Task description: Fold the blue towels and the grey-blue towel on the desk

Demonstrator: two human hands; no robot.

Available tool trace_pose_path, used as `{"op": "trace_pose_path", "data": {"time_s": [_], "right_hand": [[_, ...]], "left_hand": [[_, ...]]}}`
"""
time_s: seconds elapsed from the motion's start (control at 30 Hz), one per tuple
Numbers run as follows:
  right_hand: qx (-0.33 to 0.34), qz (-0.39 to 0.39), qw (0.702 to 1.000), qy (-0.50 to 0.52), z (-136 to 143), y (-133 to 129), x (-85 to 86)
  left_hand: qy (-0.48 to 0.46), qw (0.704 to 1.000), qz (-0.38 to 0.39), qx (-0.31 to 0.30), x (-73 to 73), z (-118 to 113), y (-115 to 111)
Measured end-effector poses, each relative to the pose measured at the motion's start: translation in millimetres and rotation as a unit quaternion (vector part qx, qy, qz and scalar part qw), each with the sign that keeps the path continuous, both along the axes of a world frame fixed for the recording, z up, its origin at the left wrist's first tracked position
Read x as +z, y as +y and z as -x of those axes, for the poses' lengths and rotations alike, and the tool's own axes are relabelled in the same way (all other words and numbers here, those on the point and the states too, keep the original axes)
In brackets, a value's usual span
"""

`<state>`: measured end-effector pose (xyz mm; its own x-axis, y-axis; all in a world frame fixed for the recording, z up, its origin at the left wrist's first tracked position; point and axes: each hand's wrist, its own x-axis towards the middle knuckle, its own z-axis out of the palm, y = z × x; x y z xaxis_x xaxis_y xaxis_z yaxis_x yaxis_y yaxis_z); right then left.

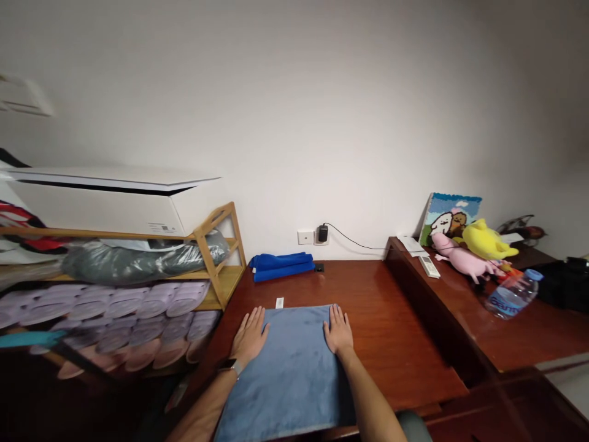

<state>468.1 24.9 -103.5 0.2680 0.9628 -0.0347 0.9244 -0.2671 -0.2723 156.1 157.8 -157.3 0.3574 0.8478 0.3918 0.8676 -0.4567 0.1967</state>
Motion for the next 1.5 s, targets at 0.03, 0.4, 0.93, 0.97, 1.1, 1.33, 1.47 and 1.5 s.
{"op": "trace_pose_path", "data": {"time_s": [0.03, 0.4, 0.93, 0.97, 1.1, 1.33, 1.47, 1.5], "right_hand": [[0.001, 0.002, 1.000, 0.001, 0.4, 0.4, 0.1], [-0.004, 0.000, 1.000, 0.008, -1.3, -1.5, 1.4], [0.008, -0.002, 1.000, -0.026, -1.5, -0.1, -4.6], [0.012, -0.007, 1.000, -0.024, -1.8, -2.3, -7.9], [0.018, 0.001, 1.000, -0.001, -4.4, -8.5, -20.4], [0.024, -0.068, 0.997, 0.022, -6.9, -9.4, -28.2], [0.023, -0.084, 0.996, 0.029, -6.3, -10.4, -27.5], [0.021, -0.079, 0.996, 0.029, -6.0, -10.6, -26.7]], "left_hand": [[0.001, 1.000, -0.006, -0.007, 3.6, -8.2, -2.6], [0.026, 0.995, 0.019, -0.099, -7.0, -121.1, -53.8], [-0.006, 0.998, 0.051, 0.039, 0.6, -5.7, -24.5], [-0.007, 0.998, 0.049, 0.039, 0.9, -5.7, -24.8], [-0.008, 0.998, 0.042, 0.037, 3.2, -0.9, -24.3], [-0.001, 1.000, 0.021, -0.004, 23.3, -18.7, -18.9], [0.013, 0.995, 0.030, -0.094, 20.4, -86.8, -44.1], [0.018, 0.992, 0.038, -0.115, 16.9, -103.8, -52.5]]}}
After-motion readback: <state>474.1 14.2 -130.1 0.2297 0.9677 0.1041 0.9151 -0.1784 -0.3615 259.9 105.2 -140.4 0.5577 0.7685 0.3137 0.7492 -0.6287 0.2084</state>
